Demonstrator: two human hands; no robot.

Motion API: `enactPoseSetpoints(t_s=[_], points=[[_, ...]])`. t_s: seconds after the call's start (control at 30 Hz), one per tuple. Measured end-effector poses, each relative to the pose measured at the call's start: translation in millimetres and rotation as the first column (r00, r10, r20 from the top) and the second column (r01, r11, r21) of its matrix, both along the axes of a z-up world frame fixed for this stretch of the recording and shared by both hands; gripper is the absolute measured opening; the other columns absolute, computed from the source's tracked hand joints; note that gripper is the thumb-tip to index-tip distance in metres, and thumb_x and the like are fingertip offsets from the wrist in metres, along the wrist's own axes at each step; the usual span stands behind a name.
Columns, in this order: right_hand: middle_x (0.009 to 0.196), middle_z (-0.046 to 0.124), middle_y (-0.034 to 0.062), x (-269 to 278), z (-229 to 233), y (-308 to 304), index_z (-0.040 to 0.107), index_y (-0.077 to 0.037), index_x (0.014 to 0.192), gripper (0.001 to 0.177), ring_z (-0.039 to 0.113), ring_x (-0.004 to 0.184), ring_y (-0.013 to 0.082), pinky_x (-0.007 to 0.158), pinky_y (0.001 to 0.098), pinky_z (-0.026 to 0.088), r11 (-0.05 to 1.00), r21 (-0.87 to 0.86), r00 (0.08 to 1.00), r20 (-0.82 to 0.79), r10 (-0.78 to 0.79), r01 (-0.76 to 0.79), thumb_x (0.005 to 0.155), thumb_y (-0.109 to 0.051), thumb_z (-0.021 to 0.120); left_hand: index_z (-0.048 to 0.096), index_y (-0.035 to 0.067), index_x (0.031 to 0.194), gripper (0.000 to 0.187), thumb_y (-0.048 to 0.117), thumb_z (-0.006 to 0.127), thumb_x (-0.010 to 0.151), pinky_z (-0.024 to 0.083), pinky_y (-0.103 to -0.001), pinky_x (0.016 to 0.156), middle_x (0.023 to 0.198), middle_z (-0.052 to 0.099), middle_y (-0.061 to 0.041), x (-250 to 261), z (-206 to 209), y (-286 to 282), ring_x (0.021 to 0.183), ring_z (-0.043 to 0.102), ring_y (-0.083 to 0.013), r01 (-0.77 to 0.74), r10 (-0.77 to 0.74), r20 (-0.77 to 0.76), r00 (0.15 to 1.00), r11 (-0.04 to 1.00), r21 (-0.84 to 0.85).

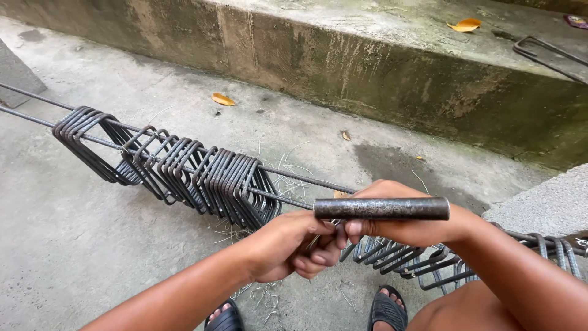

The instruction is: Tying metal stirrups to a rebar rod using wire and a manual twisting tool

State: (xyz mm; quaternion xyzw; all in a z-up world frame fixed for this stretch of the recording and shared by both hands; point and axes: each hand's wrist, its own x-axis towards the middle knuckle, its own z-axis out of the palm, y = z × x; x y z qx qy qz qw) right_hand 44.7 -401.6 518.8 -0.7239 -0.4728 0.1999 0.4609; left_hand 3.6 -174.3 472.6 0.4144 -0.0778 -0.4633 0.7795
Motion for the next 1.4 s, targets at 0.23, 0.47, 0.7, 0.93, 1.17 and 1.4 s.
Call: enactPoseSetpoints(t_s=[0.23,0.47,0.7,0.93,1.17,1.4], points=[[0.058,0.063,0.0008,0.3,-10.2,11.4,0.068,-0.006,0.073,0.034,0.045,0.048,0.0114,0.044,0.0280,0.041,0.956,0.006,0.943,0.158,-0.292,0.295,0.094,-0.032,0.065,0.052,0.005,0.094,0.029,0.027,0.044,0.111,0.018,-0.029,0.038,0.053,0.035,0.002,4.1,-20.6,-2.5,0.042,0.023,-0.0101,-0.213,0.218,0.275,0.936,0.976,-0.048],[0.053,0.063,0.0026,-6.8,3.8,16.5,0.066,-0.006,0.066,0.038,0.049,0.044,0.0158,0.044,0.0313,0.043,0.898,0.036,0.822,0.389,-0.417,0.438,0.092,-0.033,0.065,0.059,0.004,0.089,0.030,0.019,0.043,0.109,0.029,-0.028,0.043,0.056,0.044,0.002,-0.2,9.7,-3.7,0.048,0.035,-0.0091,-0.424,0.221,0.637,0.739,0.887,0.184],[0.050,0.065,-0.0004,-2.1,6.3,8.3,0.065,-0.009,0.062,0.043,0.049,0.039,0.0118,0.039,0.0284,0.042,0.939,-0.077,0.913,0.272,-0.304,0.335,0.093,-0.038,0.063,0.059,0.006,0.097,0.020,0.021,0.047,0.102,0.058,-0.047,0.059,0.069,0.074,-0.015,-9.6,28.6,9.4,0.057,0.072,-0.0362,-0.637,-0.458,0.842,0.286,0.565,0.524],[0.051,0.070,-0.0006,6.0,-7.1,8.5,0.063,-0.014,0.058,0.048,0.058,0.039,0.0146,0.042,0.0315,0.048,0.802,-0.488,0.928,0.304,-0.214,0.344,0.095,-0.044,0.066,0.054,0.004,0.090,0.009,0.013,0.056,0.088,0.051,-0.045,0.036,0.053,0.065,-0.010,-12.3,-18.2,4.0,0.038,0.064,-0.0316,-0.752,-0.769,0.618,-0.166,0.504,0.424],[0.062,0.075,0.0033,-7.0,12.4,21.9,0.065,-0.008,0.072,0.025,0.058,0.046,0.0172,0.048,0.0329,0.050,0.969,-0.182,0.959,0.258,-0.115,0.165,0.094,-0.020,0.064,0.066,0.004,0.094,0.028,0.019,0.042,0.098,0.046,-0.038,0.060,0.071,0.066,-0.009,-5.1,-0.8,-4.5,0.061,0.058,-0.0255,-0.330,-0.228,0.640,0.734,0.704,0.629],[0.061,0.077,0.0037,-18.0,10.6,34.8,0.066,-0.008,0.066,0.029,0.066,0.045,0.0187,0.046,0.0316,0.055,0.969,-0.128,0.943,0.288,-0.167,0.211,0.093,-0.020,0.064,0.063,0.002,0.080,0.030,0.016,0.046,0.100,0.048,-0.038,0.052,0.067,0.066,-0.007,-10.1,-0.5,-9.0,0.057,0.053,-0.0173,-0.410,-0.173,0.713,0.679,0.717,0.564]])
